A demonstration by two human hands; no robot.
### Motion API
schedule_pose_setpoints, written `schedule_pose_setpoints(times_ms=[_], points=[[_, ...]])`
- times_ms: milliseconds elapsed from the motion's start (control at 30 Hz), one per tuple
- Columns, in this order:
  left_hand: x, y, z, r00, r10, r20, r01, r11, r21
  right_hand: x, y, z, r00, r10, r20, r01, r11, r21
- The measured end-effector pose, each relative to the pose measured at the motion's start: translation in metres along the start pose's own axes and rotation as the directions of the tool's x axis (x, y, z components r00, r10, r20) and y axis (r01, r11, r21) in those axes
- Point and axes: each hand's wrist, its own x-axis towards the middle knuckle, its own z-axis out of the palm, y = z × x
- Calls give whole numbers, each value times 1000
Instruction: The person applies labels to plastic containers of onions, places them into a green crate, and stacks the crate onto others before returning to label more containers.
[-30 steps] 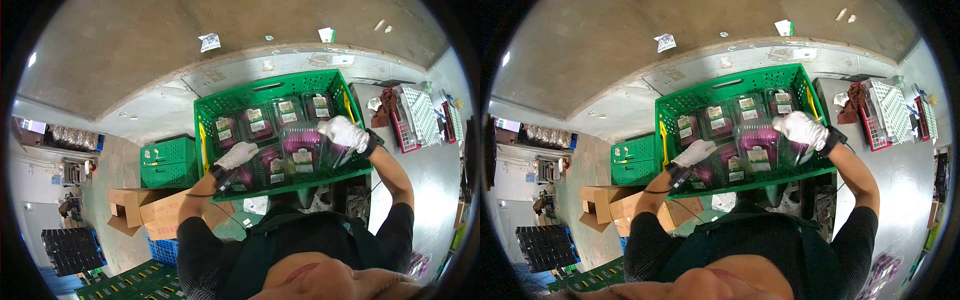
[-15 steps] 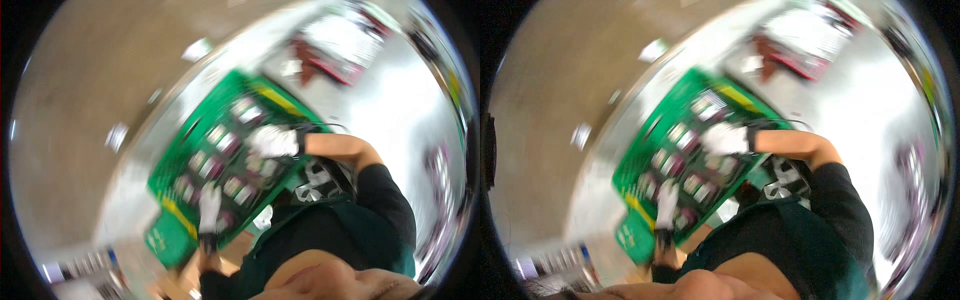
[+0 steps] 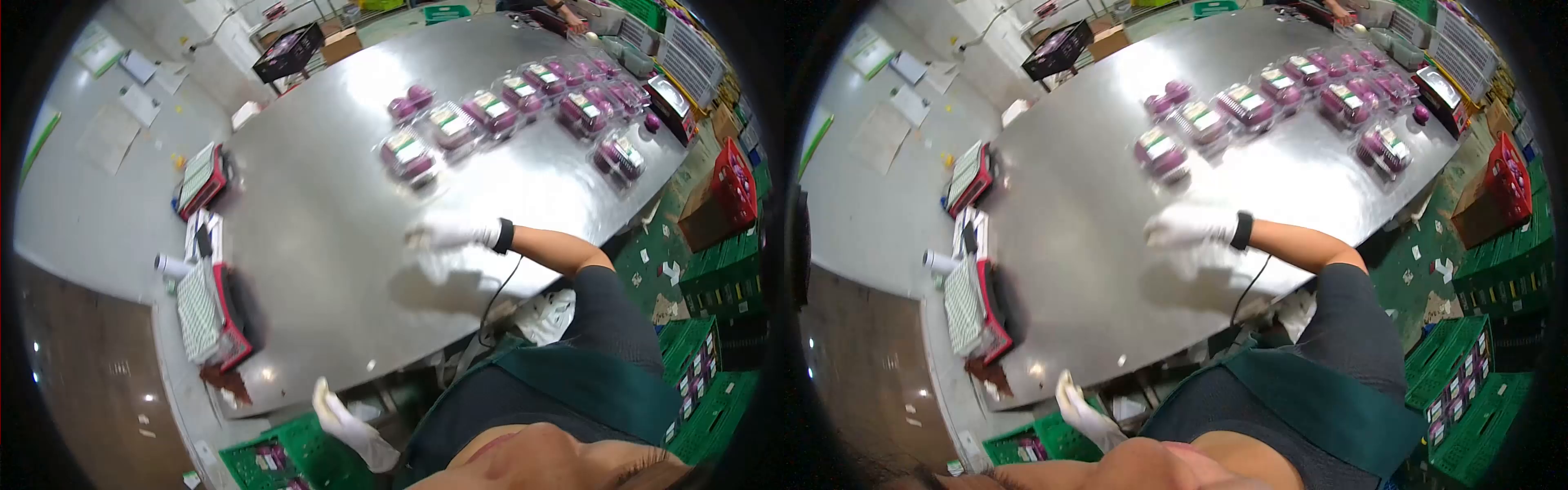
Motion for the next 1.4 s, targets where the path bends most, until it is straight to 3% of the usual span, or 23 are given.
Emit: schedule_pose_setpoints(times_ms=[33,67,167,233,267,300,367,433,467,500,633,733,833,900,1033,1100,1167,1200,1233,1267,1300,1367,1400], points=[[20,18,52,990,94,105,-94,996,-8,-2,66,-47,950,-143,-279,81,972,-223],[41,39,105,966,177,188,-184,983,22,-13,125,-95,926,309,-219,-328,943,-55],[111,69,266,794,424,435,-473,881,5,-40,248,-224,745,380,-548,-579,777,-248],[146,84,358,630,529,568,-682,727,79,-53,298,-270,637,470,-611,-757,532,-380],[164,80,400,550,546,632,-748,659,80,-56,318,-282,575,579,-577,-813,483,-326],[178,76,436,488,518,703,-798,590,120,-60,337,-293,501,679,-536,-865,420,-276],[185,78,496,480,348,806,-826,488,281,-66,368,-289,411,762,-501,-909,387,-157],[191,78,541,473,233,850,-791,537,293,-56,375,-291,354,785,-509,-935,315,-164],[192,75,558,485,168,858,-747,589,307,-54,380,-291,378,764,-522,-924,342,-169],[189,81,567,489,149,859,-767,543,342,-54,385,-290,393,750,-531,-916,369,-157],[191,73,576,491,191,850,-771,549,322,-55,385,-287,399,771,-496,-914,377,-148],[179,69,547,496,211,842,-767,561,311,-66,370,-271,482,705,-520,-867,468,-170],[148,56,486,544,185,818,-758,526,385,-81,317,-248,582,672,-458,-794,590,-143],[127,44,433,560,152,815,-738,538,407,-91,301,-203,598,605,-525,-768,620,-161],[95,28,344,572,141,808,-731,535,424,-111,234,-165,671,646,-364,-734,650,-199],[99,21,317,598,120,793,-681,598,423,-112,218,-173,770,580,-268,-629,618,-471],[113,5,306,640,68,766,-544,744,389,-91,216,-178,885,286,-367,-464,590,-660],[119,13,305,650,110,752,-504,803,318,-72,210,-182,939,186,-289,-341,612,-713],[129,13,307,525,53,850,-542,790,285,-62,220,-178,983,185,-12,-150,758,-635],[139,12,309,401,-8,916,-570,780,257,-52,247,-170,955,117,274,35,869,-494],[140,11,316,401,-208,892,-479,783,398,-32,267,-163,839,-6,545,199,934,-296],[156,-2,321,281,-160,946,-534,793,293,-3,255,-159,710,-32,703,54,999,-9],[161,-19,322,225,-71,972,-577,794,192,0,263,-144,752,-216,623,169,976,135]])
